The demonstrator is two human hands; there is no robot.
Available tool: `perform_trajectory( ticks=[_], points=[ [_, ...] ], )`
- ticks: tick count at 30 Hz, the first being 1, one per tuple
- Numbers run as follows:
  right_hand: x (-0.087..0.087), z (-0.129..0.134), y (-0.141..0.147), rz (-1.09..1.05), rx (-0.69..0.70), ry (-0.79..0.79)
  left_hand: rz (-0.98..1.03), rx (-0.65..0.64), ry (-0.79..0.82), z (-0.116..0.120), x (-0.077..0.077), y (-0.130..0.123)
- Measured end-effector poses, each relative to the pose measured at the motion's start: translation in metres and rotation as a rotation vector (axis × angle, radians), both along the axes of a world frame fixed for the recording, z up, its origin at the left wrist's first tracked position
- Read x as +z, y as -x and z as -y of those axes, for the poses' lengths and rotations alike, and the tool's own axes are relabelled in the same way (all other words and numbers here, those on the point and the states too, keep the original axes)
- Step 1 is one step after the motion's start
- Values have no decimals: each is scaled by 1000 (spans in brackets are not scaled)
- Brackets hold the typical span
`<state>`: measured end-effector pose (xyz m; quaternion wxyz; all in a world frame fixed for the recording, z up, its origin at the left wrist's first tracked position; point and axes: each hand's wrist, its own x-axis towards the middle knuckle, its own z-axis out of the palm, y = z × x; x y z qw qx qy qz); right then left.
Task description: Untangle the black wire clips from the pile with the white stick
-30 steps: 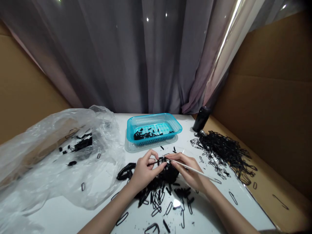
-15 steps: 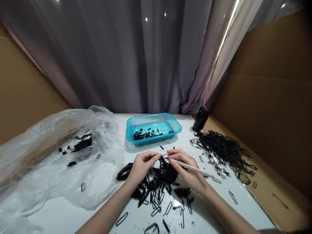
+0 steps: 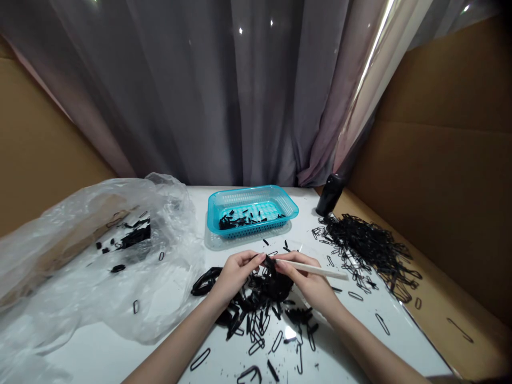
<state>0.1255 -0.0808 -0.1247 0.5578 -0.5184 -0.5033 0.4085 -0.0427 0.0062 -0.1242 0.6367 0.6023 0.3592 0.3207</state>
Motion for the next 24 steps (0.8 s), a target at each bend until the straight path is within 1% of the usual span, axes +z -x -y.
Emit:
perform_trajectory(
  ticks=[3, 6, 14, 17, 20, 24],
  points=[
    [-2, -2, -1, -59, -20, 7, 11, -63, -30, 0, -1, -1],
    [-2, -1, 1, -43, -30, -5, 3, -95, -42, 0, -3, -2],
    [5, 3, 3, 93, -67, -44, -16, -60, 45, 2, -3, -1],
    [8, 4, 2, 143, -64, -110, -9, -49, 54, 2, -3, -1],
    [10, 6, 2, 214, -41, -183, 14, -53, 45, 1, -3, -1],
    [10, 7, 1, 297, 14, -200, 29, -64, 4, -1, -4, -1]
  ],
)
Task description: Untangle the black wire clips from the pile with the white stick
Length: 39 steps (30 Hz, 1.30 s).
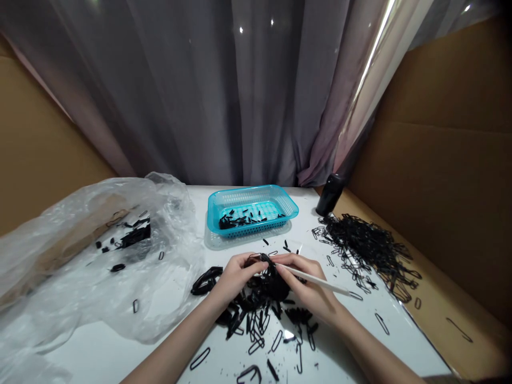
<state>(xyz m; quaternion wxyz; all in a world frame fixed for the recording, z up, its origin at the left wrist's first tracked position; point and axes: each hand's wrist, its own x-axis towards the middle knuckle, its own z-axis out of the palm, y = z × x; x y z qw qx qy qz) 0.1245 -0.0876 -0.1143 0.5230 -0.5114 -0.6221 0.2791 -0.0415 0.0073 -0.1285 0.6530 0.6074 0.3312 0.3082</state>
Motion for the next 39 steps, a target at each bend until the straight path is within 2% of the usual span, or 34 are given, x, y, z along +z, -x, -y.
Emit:
perform_trajectory(
  ticks=[12, 23, 29, 34, 39],
  points=[
    [-4, 0, 0, 132, 3, 51, -59, 36, -192, -1, -5, 1],
    [-11, -2, 1, 120, -31, 41, -126, 76, -273, 3, -6, 0],
    [-15, -2, 5, 108, -78, 60, -107, 46, -330, 3, -4, 2],
    [-17, -2, 8, 109, -81, 14, -102, 20, -331, 2, -4, 2],
    [-16, -1, 8, 57, -106, 45, -84, -5, -330, 3, -3, 1]
  ],
)
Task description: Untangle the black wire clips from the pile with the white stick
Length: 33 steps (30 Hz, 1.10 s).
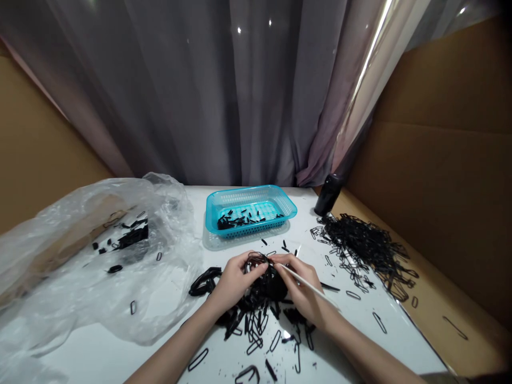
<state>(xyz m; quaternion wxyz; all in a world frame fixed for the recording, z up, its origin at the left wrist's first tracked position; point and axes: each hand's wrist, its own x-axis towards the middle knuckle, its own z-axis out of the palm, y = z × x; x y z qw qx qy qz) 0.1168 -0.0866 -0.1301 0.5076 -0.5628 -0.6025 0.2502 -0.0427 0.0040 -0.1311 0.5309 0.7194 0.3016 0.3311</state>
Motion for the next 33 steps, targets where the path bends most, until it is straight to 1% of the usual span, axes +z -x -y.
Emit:
perform_trajectory(
  ticks=[6, 8, 12, 15, 17, 20, 23, 26, 30, 33],
  points=[
    [2, -1, 0, -82, -16, -48, 18, -36, 27, 0, 1, 1],
    [4, -3, -3, -132, -36, -35, 37, -35, 40, 0, 1, 1],
    [7, -5, -9, -238, -71, 25, 70, 13, 81, -2, -2, 0],
    [10, -7, -13, -211, -59, 40, 92, 33, 144, -4, -1, -1],
    [11, -7, -15, -169, -65, 30, 144, 50, 204, -4, 1, -1],
    [13, -8, -23, -112, -124, 6, 228, 68, 268, -5, 3, 0],
    [12, -11, -32, -58, -170, 38, 247, 76, 294, -5, 3, 0],
    [8, -14, -37, -25, -169, 83, 241, 81, 310, -6, 0, 0],
    [2, -16, -34, -19, -174, 81, 237, 97, 333, -7, -3, 0],
    [2, -15, -30, -43, -154, 65, 234, 111, 340, -7, -3, 1]
  ],
)
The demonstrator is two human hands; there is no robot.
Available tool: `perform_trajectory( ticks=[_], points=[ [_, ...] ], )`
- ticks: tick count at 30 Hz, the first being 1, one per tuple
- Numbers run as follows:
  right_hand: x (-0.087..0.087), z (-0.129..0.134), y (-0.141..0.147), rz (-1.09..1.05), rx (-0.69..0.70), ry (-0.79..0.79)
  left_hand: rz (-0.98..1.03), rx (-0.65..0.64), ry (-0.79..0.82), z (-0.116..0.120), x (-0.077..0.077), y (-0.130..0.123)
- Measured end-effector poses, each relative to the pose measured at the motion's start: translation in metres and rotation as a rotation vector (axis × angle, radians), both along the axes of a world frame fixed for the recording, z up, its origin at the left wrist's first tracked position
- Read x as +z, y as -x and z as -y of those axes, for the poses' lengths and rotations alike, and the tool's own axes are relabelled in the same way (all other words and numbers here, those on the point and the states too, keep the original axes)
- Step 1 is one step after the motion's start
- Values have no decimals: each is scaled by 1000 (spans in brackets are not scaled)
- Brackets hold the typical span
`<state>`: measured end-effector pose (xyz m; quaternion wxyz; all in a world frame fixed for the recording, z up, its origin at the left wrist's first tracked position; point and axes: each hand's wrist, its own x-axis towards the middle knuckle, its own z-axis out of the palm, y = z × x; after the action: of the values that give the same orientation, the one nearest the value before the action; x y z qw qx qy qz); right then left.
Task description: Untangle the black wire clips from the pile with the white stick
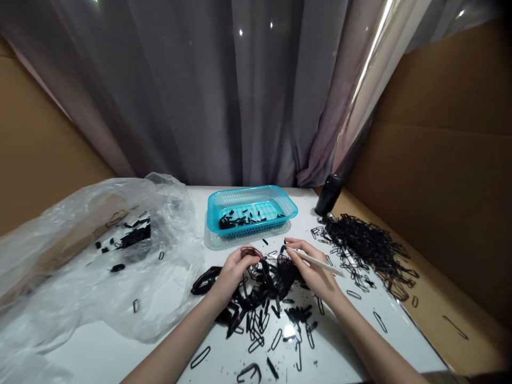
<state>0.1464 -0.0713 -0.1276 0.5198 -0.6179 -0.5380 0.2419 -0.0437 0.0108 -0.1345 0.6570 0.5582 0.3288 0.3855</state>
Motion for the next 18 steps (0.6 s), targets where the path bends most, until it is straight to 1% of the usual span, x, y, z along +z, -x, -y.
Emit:
perform_trajectory(
  ticks=[4, 9, 13, 15, 18],
  points=[
    [3, 0, 0, -74, 32, -25, -11, 18, 8, 0, 0, 0],
    [3, -2, -9, -134, -71, -86, -63, 78, -13, -1, 2, 0],
    [4, 0, -14, -189, -114, -78, -81, 78, -10, 0, 4, -1],
    [5, 1, -16, -165, -118, -47, -88, 77, -17, 0, 6, -2],
    [3, -1, -17, -51, -126, -12, -100, 88, -43, 0, 7, -2]
  ],
)
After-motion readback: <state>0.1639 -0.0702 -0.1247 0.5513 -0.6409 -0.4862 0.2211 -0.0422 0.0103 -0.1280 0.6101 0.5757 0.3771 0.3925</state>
